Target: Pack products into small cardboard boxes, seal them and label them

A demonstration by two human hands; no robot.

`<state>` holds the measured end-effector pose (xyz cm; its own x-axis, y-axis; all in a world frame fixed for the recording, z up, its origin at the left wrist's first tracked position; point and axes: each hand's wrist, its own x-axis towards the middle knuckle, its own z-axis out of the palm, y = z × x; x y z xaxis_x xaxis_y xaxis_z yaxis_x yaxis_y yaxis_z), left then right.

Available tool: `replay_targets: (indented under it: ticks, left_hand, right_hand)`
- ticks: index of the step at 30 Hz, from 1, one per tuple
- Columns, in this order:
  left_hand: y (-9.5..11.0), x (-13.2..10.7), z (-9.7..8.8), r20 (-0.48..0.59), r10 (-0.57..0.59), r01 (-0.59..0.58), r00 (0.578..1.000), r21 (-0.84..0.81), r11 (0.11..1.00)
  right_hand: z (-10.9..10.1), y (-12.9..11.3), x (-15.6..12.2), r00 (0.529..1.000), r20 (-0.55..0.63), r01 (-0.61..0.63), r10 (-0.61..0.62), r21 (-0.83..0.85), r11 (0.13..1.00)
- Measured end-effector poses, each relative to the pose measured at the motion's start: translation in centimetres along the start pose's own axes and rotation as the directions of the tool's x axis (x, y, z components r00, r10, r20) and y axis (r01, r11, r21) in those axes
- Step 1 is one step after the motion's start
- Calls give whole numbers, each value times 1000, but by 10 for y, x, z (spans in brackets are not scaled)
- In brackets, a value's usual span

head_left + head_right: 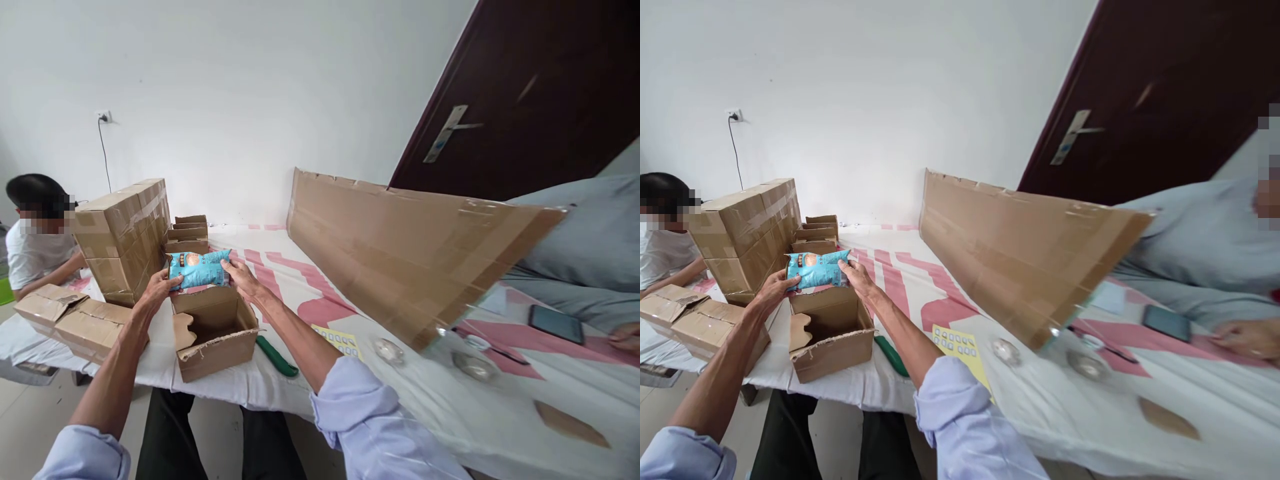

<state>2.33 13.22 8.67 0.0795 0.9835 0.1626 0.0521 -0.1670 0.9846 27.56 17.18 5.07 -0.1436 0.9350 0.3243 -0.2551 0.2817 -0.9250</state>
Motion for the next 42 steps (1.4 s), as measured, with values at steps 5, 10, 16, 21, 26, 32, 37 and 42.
replay_targets:
  ticks: [5, 10, 16, 21, 26, 32, 37, 42]
  left_hand:
    - [8, -3, 2, -5, 90, -90, 996, -39, 995]
    - [22, -7, 8, -12, 195, -195, 981, -104, 975]
    - [38, -9, 14, -41, 282, -285, 959, -144, 948]
    - [50, -13, 15, -46, 317, -321, 947, -144, 936]
    - [57, -16, 14, -45, 341, -344, 939, -135, 929]
    - [52, -7, 9, -49, 322, -325, 946, -99, 940]
    - [30, 9, 4, -23, 200, -201, 979, -42, 979]
    - [4, 19, 3, 13, 40, -40, 999, 29, 999]
  right_hand:
    - [0, -15, -6, 998, -2, 70, -70, 53, 996]
    - [-1, -40, -7, 984, -50, 175, -172, 52, 983]
    - [2, -70, -12, 973, -54, 227, -226, 22, 974]
    - [6, -85, -16, 968, -53, 246, -245, 18, 969]
    - [7, -91, -17, 962, -44, 271, -269, 51, 961]
    - [0, -84, -10, 970, -13, 243, -243, 64, 968]
    - [-17, -58, 1, 999, 37, 34, -33, -7, 999]
    - [-32, -24, 7, 999, -45, -14, 11, -62, 998]
